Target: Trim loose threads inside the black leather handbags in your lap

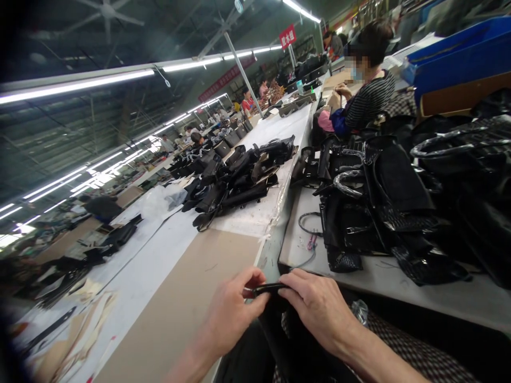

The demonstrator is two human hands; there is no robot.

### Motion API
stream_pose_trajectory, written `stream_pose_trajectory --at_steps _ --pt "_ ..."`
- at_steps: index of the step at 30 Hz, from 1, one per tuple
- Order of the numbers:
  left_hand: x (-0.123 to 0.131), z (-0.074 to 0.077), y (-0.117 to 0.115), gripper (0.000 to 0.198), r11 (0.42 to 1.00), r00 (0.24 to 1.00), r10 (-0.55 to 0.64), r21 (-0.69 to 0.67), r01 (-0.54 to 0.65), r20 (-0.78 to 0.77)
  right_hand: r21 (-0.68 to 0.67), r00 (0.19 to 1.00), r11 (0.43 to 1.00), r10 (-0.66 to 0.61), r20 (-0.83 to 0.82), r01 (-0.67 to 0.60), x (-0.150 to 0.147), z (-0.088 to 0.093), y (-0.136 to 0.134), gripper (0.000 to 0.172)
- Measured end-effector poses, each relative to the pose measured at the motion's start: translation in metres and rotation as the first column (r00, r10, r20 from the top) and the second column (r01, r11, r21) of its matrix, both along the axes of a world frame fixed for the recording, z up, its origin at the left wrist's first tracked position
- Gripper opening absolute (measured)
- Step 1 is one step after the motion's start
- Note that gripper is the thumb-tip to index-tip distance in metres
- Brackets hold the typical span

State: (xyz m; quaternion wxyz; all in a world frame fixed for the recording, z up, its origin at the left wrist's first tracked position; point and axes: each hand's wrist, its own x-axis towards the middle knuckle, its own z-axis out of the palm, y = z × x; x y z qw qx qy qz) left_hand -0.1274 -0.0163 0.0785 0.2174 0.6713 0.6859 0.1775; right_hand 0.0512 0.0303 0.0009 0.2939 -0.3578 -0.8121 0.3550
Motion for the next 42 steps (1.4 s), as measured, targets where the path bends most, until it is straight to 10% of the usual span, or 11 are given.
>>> stream_pose_trajectory --at_steps 17,27,34,42 --pt "-0.008 -0.012 0.001 0.018 0.939 0.965 -0.250 0.222 0.262 -0.078 -0.128 0.994 0.991 0.034 -0.105 -0.047 0.001 -0.001 0.006 0.021" --pt "-0.008 -0.002 0.010 0.012 0.978 0.927 0.115 -0.202 -0.044 0.356 -0.285 0.979 0.948 0.089 -0.181 -0.139 -0.001 0.015 0.013 0.025" --pt "0.001 0.001 -0.014 0.016 0.985 0.989 0.047 0.173 -0.023 -0.139 -0.103 0.993 0.989 0.094 -0.074 -0.102 -0.007 0.011 0.005 0.021" --pt "0.002 -0.002 -0.015 0.021 0.935 0.790 -0.155 0.170 0.312 -0.593 0.034 0.993 0.993 0.115 0.013 -0.115 -0.009 0.010 0.009 0.026"
